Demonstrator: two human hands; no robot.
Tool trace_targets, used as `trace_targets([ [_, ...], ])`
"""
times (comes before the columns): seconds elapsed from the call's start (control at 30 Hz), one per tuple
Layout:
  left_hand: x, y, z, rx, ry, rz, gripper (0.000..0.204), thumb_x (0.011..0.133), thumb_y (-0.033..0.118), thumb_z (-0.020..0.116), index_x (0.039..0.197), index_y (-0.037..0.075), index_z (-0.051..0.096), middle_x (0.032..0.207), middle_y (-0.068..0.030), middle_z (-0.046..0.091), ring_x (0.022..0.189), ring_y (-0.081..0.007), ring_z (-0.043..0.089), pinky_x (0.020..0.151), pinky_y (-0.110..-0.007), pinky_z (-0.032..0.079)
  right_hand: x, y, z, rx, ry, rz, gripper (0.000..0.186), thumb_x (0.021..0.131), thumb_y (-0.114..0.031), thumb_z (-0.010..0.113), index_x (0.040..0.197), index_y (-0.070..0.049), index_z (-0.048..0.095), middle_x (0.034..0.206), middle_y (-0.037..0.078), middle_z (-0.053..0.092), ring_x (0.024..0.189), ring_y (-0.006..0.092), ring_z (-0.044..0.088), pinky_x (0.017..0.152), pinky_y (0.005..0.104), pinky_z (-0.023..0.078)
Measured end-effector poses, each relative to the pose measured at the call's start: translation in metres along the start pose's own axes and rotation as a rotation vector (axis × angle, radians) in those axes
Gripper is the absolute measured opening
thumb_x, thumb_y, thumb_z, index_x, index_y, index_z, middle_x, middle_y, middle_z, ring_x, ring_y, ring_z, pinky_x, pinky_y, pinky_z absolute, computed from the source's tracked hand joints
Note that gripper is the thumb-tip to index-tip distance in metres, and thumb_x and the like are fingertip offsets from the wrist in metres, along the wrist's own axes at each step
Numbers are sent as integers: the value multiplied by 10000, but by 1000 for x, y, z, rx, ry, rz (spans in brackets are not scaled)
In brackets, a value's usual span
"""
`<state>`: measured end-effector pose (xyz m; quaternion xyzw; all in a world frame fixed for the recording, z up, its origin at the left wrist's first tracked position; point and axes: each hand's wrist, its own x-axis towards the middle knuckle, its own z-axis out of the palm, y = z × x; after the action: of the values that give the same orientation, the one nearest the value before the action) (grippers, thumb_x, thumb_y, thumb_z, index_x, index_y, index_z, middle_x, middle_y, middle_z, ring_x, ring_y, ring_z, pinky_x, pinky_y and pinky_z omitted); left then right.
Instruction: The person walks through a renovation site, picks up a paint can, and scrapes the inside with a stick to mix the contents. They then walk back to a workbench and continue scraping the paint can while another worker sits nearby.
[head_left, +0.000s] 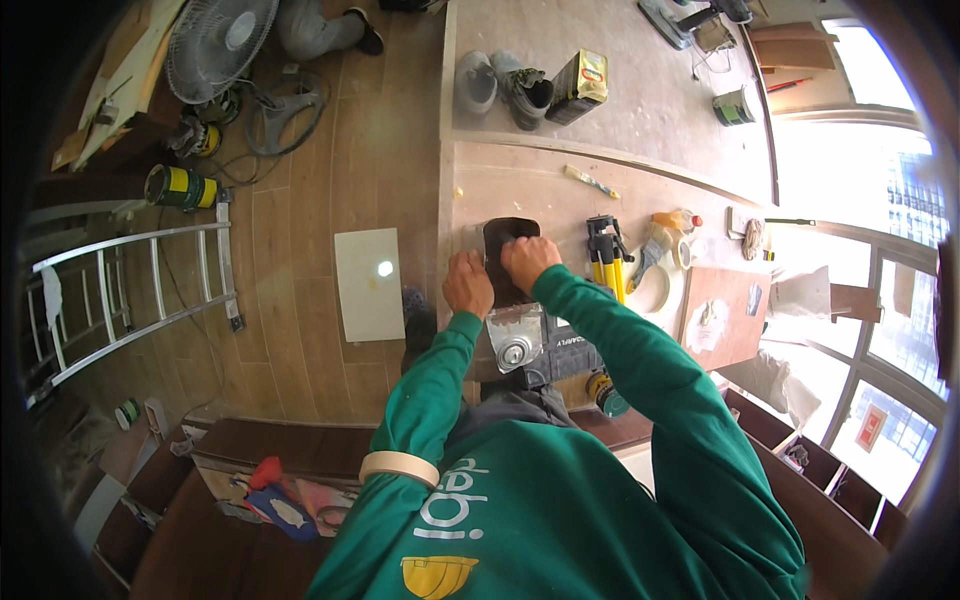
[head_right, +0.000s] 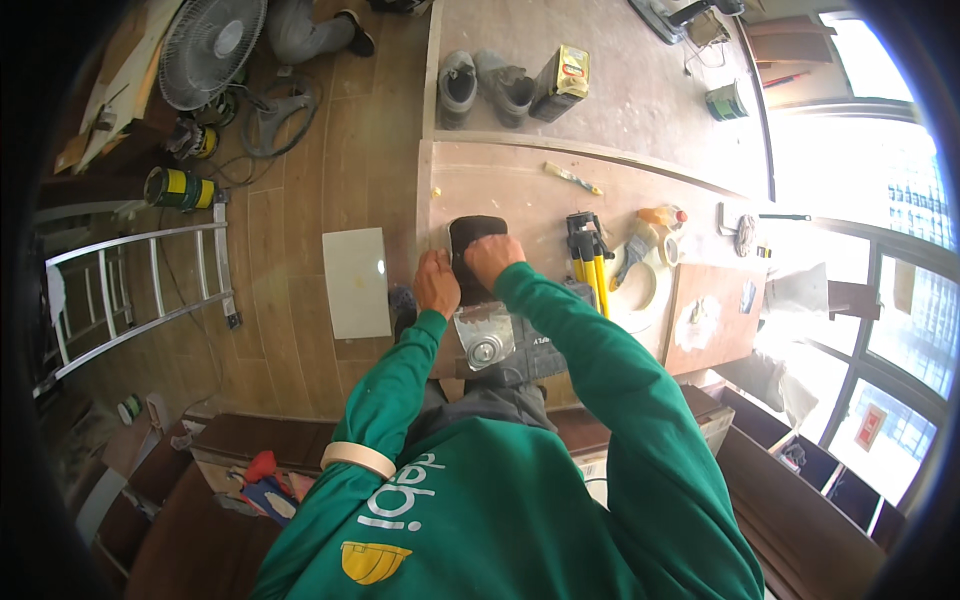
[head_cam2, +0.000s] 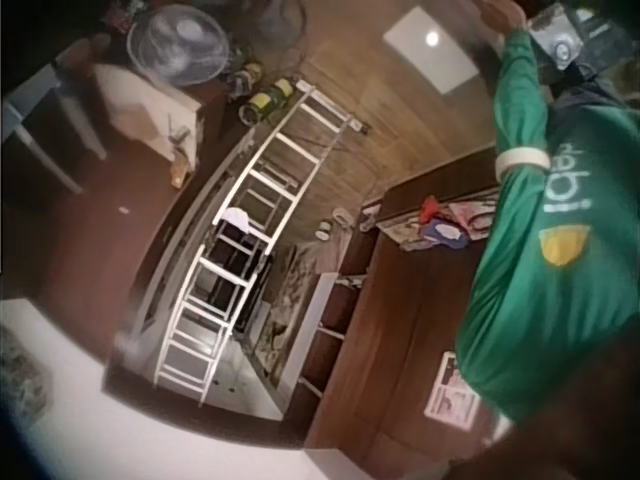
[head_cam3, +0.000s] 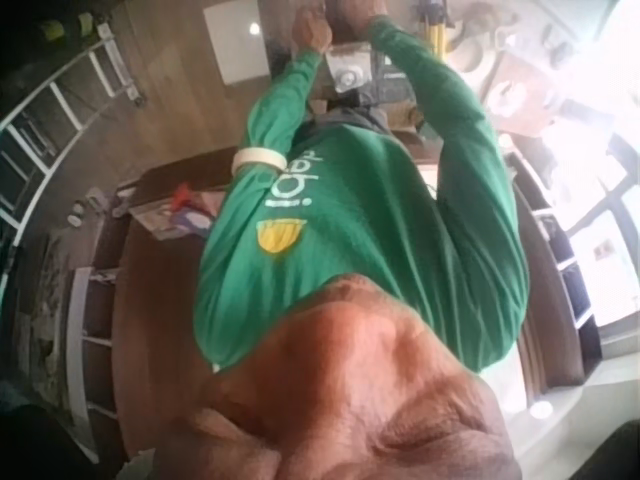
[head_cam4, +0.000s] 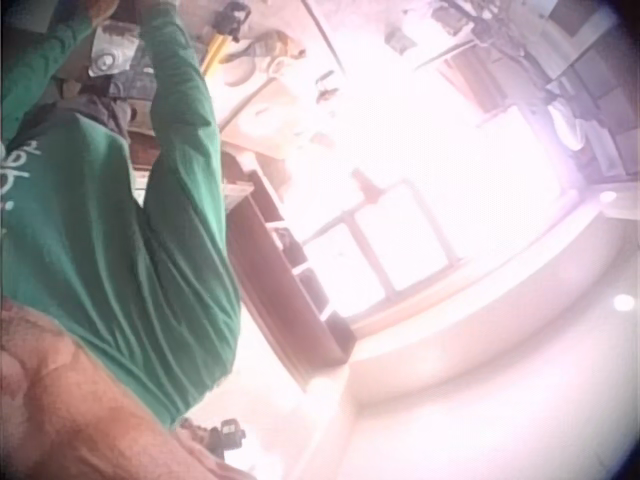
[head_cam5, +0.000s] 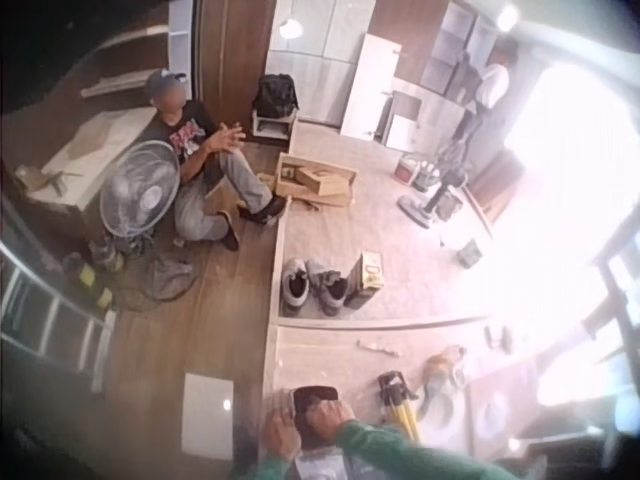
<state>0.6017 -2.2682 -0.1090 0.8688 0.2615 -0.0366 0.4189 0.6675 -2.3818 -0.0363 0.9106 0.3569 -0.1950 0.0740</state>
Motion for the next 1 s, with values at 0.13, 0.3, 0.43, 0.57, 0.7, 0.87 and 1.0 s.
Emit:
trace_targets([
  [0.13, -1, 7, -6, -29, 3, -36, 349, 996, 286, 418, 923, 9, 618, 1018, -209, 621, 906, -445, 597, 794, -526, 459, -19, -3, 12, 43, -98, -144, 106, 795, -168, 606, 769, -97, 680, 732, 102, 679, 715, 293, 691, 609, 404, 556],
  [0.3, -2, 3, -2, -24, 12, -35, 352, 994, 287, 413, 919, 13, 620, 1006, -206, 620, 906, -441, 597, 792, -526, 459, -13, 2, -15, 39, -60, -62, 102, 790, -175, 618, 768, -94, 677, 753, 109, 679, 746, 292, 690, 614, 401, 559],
  [0.43, -3, 4, -5, 7, -11, -20, 337, 991, 277, 426, 922, 13, 624, 997, -202, 620, 898, -437, 599, 787, -526, 459, -2, -11, 0, -2, 54, 34, 101, 790, -144, 617, 736, -105, 694, 754, 97, 694, 789, 254, 696, 628, 371, 562],
  [0.57, -3, -1, -2, -31, 14, 6, 332, 988, 272, 423, 920, 14, 621, 998, -203, 619, 894, -441, 595, 786, -528, 458, -18, -17, 5, 41, -110, -75, 112, 786, -149, 616, 723, -107, 699, 759, 102, 696, 776, 260, 697, 631, 373, 562],
  [0.7, -3, -1, -2, -81, 27, -17, 350, 993, 258, 409, 897, -25, 590, 976, -242, 607, 924, -464, 565, 795, -522, 435, -28, -3, -15, 88, -129, -86, 116, 782, -153, 607, 724, -102, 693, 729, 113, 686, 701, 276, 694, 627, 387, 559],
  [0.87, -3, 1, -2, -21, -22, -12, 321, 986, 249, 430, 923, -10, 609, 990, -229, 614, 908, -453, 583, 791, -516, 453, -4, 0, 9, 68, 134, -24, 131, 792, -170, 591, 724, -97, 676, 683, 115, 663, 657, 286, 687, 607, 401, 550],
  [1.0, -2, -4, -1, -96, 18, 51, 316, 984, 253, 435, 930, -5, 609, 1010, -224, 617, 910, -449, 588, 799, -514, 457, -27, -8, 43, 163, -7, -65, 109, 766, -178, 602, 757, -101, 678, 731, 148, 674, 681, 311, 689, 615, 427, 555],
])
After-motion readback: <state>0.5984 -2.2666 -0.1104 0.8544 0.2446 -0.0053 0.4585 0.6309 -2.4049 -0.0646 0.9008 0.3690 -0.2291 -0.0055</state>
